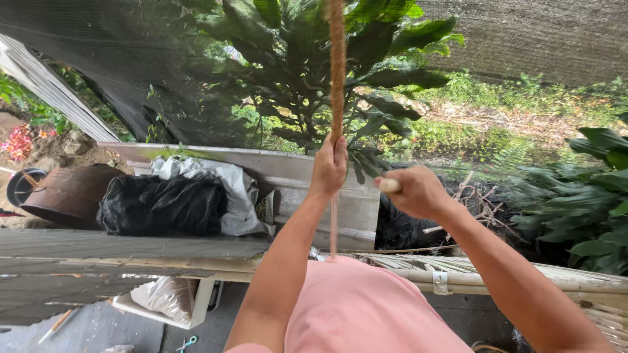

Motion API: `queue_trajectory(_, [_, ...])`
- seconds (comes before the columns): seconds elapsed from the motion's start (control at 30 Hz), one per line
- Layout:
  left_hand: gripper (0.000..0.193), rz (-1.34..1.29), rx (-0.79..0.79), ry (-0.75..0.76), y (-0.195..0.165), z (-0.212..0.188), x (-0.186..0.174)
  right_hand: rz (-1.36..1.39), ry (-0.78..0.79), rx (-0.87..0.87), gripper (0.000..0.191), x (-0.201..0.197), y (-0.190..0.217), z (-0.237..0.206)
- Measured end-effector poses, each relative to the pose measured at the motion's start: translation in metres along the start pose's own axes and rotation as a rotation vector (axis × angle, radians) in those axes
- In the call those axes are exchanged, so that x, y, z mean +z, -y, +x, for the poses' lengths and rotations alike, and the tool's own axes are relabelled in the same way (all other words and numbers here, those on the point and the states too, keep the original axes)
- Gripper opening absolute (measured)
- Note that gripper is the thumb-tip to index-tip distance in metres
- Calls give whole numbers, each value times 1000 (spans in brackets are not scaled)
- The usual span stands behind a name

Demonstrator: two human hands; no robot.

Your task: The person wraps fibrous material around a long wooden stick using a small wooden tool to press and secure the fibers. They repeatedly pull fibers from a plastic bag, wrap them around the stick, and use the tool to tighten the wrapping along the length of the stick.

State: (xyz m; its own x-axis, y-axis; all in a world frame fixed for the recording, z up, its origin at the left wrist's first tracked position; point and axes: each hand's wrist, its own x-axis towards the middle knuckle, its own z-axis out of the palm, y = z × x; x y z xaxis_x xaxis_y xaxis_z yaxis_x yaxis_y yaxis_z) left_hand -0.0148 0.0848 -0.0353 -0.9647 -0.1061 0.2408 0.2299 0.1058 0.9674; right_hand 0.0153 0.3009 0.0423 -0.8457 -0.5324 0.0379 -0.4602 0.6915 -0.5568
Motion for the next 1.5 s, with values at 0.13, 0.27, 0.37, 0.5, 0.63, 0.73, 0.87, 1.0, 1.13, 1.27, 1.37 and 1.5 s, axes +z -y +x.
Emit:
queue_trajectory(0.13, [21, 384, 85, 311, -20, 24, 6, -378, 15, -219, 33, -29, 48, -9])
queue_trajectory(0.27, [11, 543, 507, 538, -35, 15, 17, -609, 159, -146, 25, -60, 54, 9])
queue_trajectory(0.37, [12, 750, 614, 852, -57, -8, 29, -541, 128, -193, 11, -92, 23, 28])
queue_trajectory(0.5, [14, 844, 738, 1053, -103, -24, 27, -274, 275, 146, 31, -114, -29, 25])
queue_trajectory(0.63, [9, 774, 919, 984, -136, -32, 2, 230, 370, 303, 51, -84, -58, -22])
queue_trajectory(0.73, [10, 719, 1122, 857, -139, -30, -10, 572, 337, 272, 52, -40, -67, -53])
queue_trajectory(0.87, [12, 646, 1220, 672, -115, -10, -21, 933, 247, 200, 56, 13, -71, -77])
queue_trajectory(1.0, [18, 508, 1006, 557, -77, 9, -32, 969, 61, 291, 50, 56, -60, -74])
queue_trajectory(1.13, [11, 352, 467, 564, -39, 3, -16, 1364, -92, 231, 46, 72, -41, -64])
queue_trajectory(1.27, [18, 62, 213, 342, -19, -14, 17, 1163, -259, 208, 49, 43, -37, -52])
queue_trajectory(1.37, [27, -207, -14, 247, -19, -11, 43, 922, -327, 321, 50, 12, -39, -34])
queue_trajectory(1.5, [31, -525, -286, 237, -29, 16, 58, 766, -318, 465, 48, -24, -41, -3])
